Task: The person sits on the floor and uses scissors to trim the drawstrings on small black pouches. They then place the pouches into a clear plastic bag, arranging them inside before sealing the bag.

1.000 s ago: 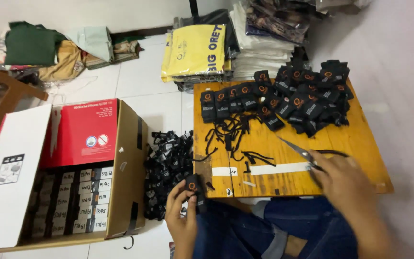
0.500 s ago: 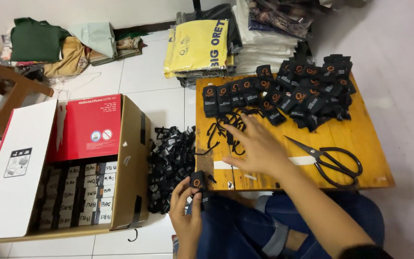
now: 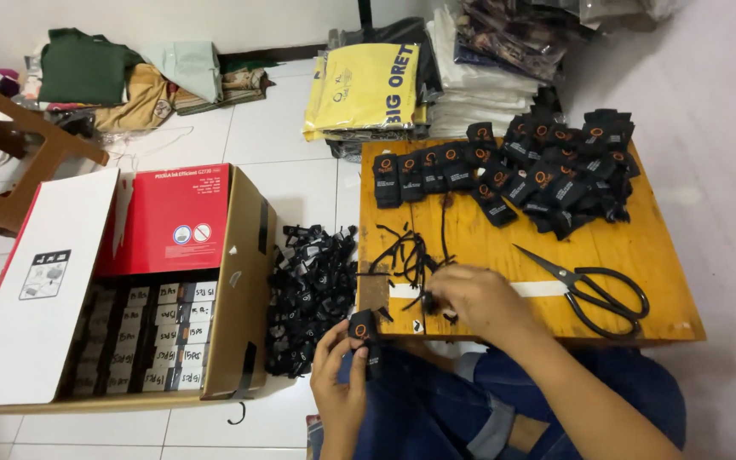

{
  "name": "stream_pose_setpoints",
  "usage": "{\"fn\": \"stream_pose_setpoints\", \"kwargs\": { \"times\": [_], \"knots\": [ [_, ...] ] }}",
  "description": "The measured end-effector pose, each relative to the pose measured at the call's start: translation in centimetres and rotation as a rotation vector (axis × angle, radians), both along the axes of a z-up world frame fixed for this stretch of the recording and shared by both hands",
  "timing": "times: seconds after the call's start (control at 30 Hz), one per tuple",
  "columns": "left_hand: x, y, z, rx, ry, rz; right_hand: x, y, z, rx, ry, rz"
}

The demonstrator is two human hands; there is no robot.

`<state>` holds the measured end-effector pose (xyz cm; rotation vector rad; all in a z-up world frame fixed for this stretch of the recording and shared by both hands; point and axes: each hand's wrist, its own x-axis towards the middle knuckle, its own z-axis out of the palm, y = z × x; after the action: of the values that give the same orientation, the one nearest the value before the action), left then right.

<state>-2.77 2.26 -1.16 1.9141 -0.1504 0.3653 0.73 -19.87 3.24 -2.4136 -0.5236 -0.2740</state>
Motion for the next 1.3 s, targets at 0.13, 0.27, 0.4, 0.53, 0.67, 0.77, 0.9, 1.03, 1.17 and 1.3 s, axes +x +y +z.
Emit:
{"fn": "stream_pose_setpoints", "kwargs": {
  "times": [0.13, 0.27, 0.4, 0.53, 0.67, 0.77, 0.9, 1.03, 1.17, 1.3],
  "knots": [
    [0.1, -0.2, -0.2, -0.011, -0.009, -0.008, 2.8, 0.8, 3.2, 0.017, -0.005, -0.089],
    [0.2, -0.8, 0.0, -0.014, -0.087, -0.034, 6.0, 2.8, 5.1, -0.32, 0.44, -0.061],
    [-0.1, -1.1, 0.7, -0.045, -0.067, -0.056, 5.4, 4.3, 4.6, -0.651, 0.462, 0.118],
    [-0.2, -0.5, 0.0, -0.014, -0.073, -0.053, 3.0, 2.0, -0.9, -0.536, 0.258, 0.124],
    [0.2, -0.5, 0.4, -0.024, -0.06, -0.027, 0.3, 0.2, -1.3, -0.427, -0.163, -0.024],
    [0.2, -0.9, 1.0, -0.023, -0.053, -0.017, -0.1, -0.2, 0.6, -0.366, -0.129, -0.214],
    [0.6, -1.5, 1.5, -0.014, -0.08, -0.054, 2.5, 1.1, 1.8, -0.319, 0.219, -0.239],
    [0.3, -2.1, 2.1, -0.049, -0.037, -0.051, 3.0, 4.7, 4.0, -0.514, 0.584, -0.21],
    [0.1, -2.4, 2.3, -0.075, -0.054, -0.023, 1.8, 5.3, -0.7, -0.42, 0.155, -0.08],
    [0.4, -2.6, 2.3, -0.063, -0.025, 0.002, 1.3, 3.5, -4.9, -0.293, 0.001, -0.024]
  ]
}}
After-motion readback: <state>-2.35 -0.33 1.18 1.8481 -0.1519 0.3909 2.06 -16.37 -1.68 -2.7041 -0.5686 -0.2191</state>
